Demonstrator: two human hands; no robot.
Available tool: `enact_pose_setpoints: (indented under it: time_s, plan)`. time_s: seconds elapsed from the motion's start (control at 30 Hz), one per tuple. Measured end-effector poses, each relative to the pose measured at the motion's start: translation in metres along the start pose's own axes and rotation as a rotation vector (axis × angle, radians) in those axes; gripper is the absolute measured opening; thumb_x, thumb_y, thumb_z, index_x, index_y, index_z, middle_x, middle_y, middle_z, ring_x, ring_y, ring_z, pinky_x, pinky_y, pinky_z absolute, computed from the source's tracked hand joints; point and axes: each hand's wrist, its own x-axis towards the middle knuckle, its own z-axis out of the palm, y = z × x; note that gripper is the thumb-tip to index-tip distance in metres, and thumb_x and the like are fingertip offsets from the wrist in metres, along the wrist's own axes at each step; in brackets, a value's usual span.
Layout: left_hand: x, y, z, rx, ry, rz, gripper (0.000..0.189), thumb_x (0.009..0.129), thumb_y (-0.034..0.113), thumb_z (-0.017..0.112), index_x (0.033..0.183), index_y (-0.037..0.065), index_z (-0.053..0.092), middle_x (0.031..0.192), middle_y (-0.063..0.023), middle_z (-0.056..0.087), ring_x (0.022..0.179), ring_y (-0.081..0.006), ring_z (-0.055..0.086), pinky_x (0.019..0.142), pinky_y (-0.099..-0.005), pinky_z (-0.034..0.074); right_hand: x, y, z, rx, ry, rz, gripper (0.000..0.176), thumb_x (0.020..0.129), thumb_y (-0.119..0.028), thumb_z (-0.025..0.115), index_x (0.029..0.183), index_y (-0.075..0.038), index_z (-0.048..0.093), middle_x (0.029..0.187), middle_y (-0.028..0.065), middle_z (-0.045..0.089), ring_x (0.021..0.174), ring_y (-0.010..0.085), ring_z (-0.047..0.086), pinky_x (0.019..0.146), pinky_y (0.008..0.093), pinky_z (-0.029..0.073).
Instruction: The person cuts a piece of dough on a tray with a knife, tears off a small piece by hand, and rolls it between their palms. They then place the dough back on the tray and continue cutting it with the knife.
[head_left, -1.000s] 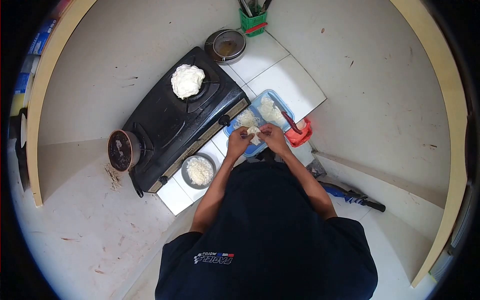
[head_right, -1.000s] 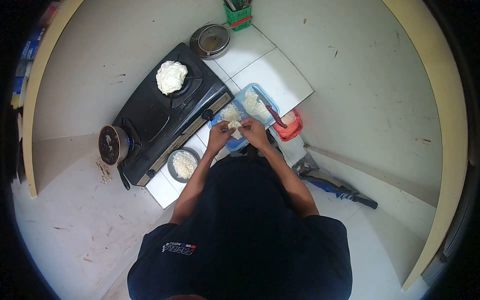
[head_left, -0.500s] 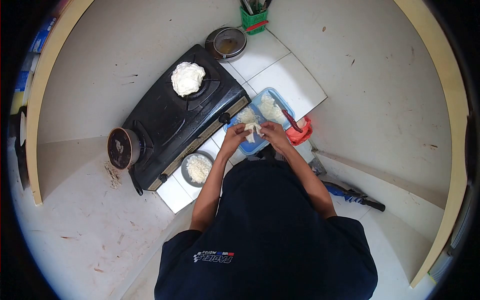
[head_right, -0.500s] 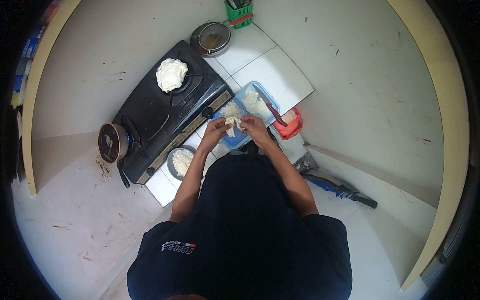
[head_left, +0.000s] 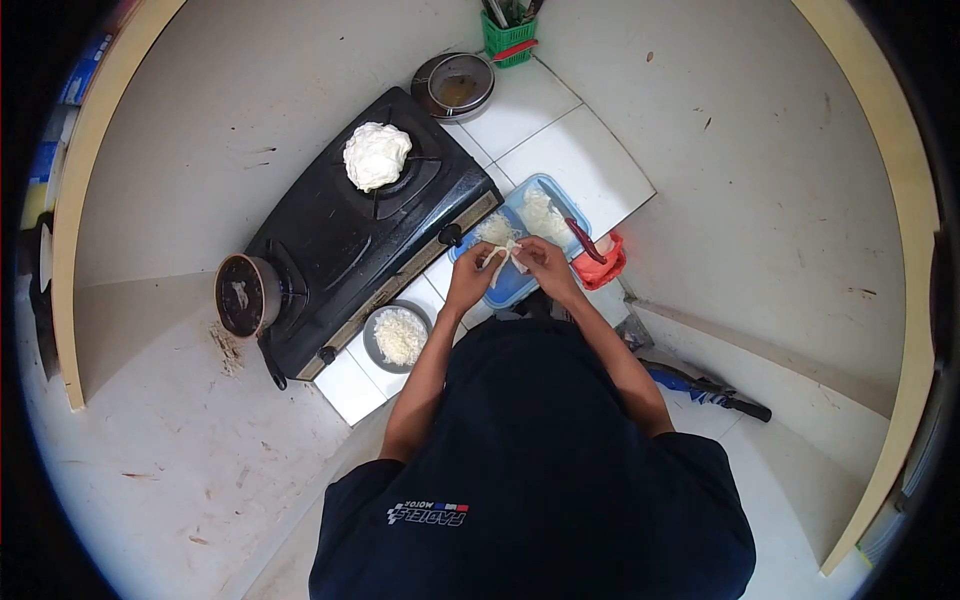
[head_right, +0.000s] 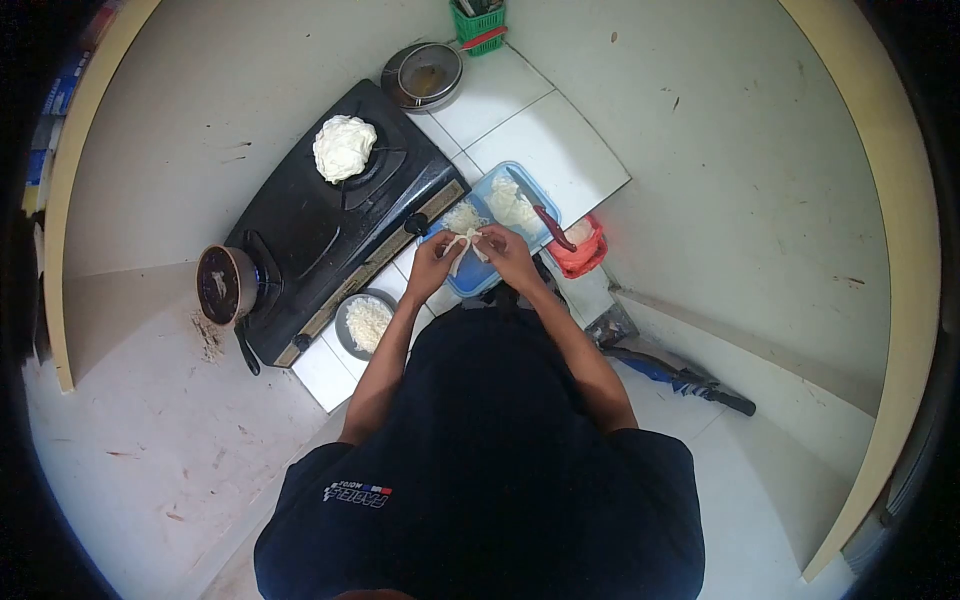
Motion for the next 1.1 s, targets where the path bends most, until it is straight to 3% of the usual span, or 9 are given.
enact_pose_setpoints:
  time_s: [0.2, 0.27, 0.33, 0.57, 0.73, 0.83, 0.93, 1.1]
  plan:
    - [-0.001, 0.003, -0.006, 0.086, -0.03, -0.021, 0.023, 0.098, 0.023, 0.071, 0.1, 0.001, 0.07, 0.082, -0.0001, 0.066, 0.076, -0.0057, 0.056, 0.067, -0.0254, 0.044, 0.001, 0.003, -0.004, -0.074, 0.023, -0.081, 0.023, 0.099, -0.022, 0.07, 0.11, -0.002, 0.067, 0.084, 0.001, 0.069, 0.073, 0.0074, 0.061, 0.062, 0.0247, 0.048]
    - [0.002, -0.006, -0.007, 0.097, -0.019, 0.0, 0.023, 0.098, 0.023, 0.072, 0.1, 0.001, 0.07, 0.082, -0.0005, 0.067, 0.076, -0.0061, 0.056, 0.068, -0.0256, 0.044, 0.003, 0.002, -0.009, -0.129, 0.173, -0.073, 0.022, 0.099, -0.022, 0.069, 0.11, -0.002, 0.067, 0.083, 0.0013, 0.068, 0.072, 0.0069, 0.06, 0.06, 0.0253, 0.047]
    - [0.007, -0.015, -0.009, 0.017, 0.058, 0.104, 0.021, 0.097, 0.022, 0.072, 0.1, 0.001, 0.072, 0.08, -0.0053, 0.068, 0.072, -0.0095, 0.058, 0.064, -0.0289, 0.045, 0.007, 0.003, -0.019, -0.069, 0.242, -0.071, 0.022, 0.099, -0.022, 0.069, 0.11, -0.003, 0.068, 0.082, 0.0012, 0.068, 0.071, 0.0069, 0.06, 0.06, 0.0253, 0.047]
    - [0.037, -0.029, 0.017, 0.284, 0.149, 0.183, 0.022, 0.092, 0.021, 0.075, 0.104, 0.002, 0.073, 0.09, -0.0138, 0.073, 0.081, -0.0234, 0.069, 0.073, -0.0351, 0.054, 0.003, 0.011, -0.034, 0.076, 0.373, 0.052, 0.024, 0.097, -0.025, 0.071, 0.111, -0.005, 0.069, 0.078, -0.0005, 0.065, 0.067, 0.0068, 0.057, 0.06, 0.0257, 0.05]
    - [0.067, -0.016, 0.05, 0.285, 0.079, 0.163, 0.019, 0.089, 0.014, 0.074, 0.103, 0.001, 0.072, 0.093, -0.0176, 0.074, 0.082, -0.0293, 0.073, 0.075, -0.0392, 0.056, -0.007, 0.023, -0.045, 0.048, 0.367, 0.049, 0.029, 0.096, -0.027, 0.073, 0.113, -0.003, 0.069, 0.079, -0.0003, 0.065, 0.067, 0.0064, 0.057, 0.06, 0.026, 0.051]
    - [0.082, -0.019, 0.064, 0.388, 0.036, 0.152, 0.018, 0.087, 0.011, 0.073, 0.102, 0.001, 0.072, 0.093, -0.0189, 0.074, 0.081, -0.034, 0.072, 0.077, -0.0414, 0.057, -0.014, 0.025, -0.054, 0.038, 0.383, 0.075, 0.024, 0.096, -0.026, 0.073, 0.112, -0.009, 0.069, 0.085, -0.0036, 0.068, 0.076, 0.0051, 0.059, 0.064, 0.0247, 0.048]
    - [0.09, -0.031, 0.069, 0.493, -0.011, 0.216, 0.018, 0.085, 0.008, 0.073, 0.102, 0.001, 0.072, 0.093, -0.02, 0.072, 0.084, -0.0377, 0.07, 0.079, -0.0432, 0.056, -0.019, 0.028, -0.057, 0.067, 0.399, 0.076, 0.026, 0.096, -0.028, 0.074, 0.113, -0.009, 0.069, 0.084, -0.004, 0.067, 0.075, 0.0041, 0.058, 0.063, 0.0241, 0.048]
    - [0.086, -0.041, 0.069, 0.516, 0.134, 0.453, 0.022, 0.085, 0.006, 0.072, 0.107, 0.001, 0.073, 0.09, -0.0173, 0.066, 0.087, -0.0396, 0.067, 0.079, -0.045, 0.055, -0.021, 0.028, -0.055, 0.038, 0.386, 0.066, 0.028, 0.096, -0.028, 0.074, 0.113, -0.006, 0.069, 0.083, -0.0024, 0.067, 0.072, 0.0064, 0.059, 0.062, 0.0249, 0.048]
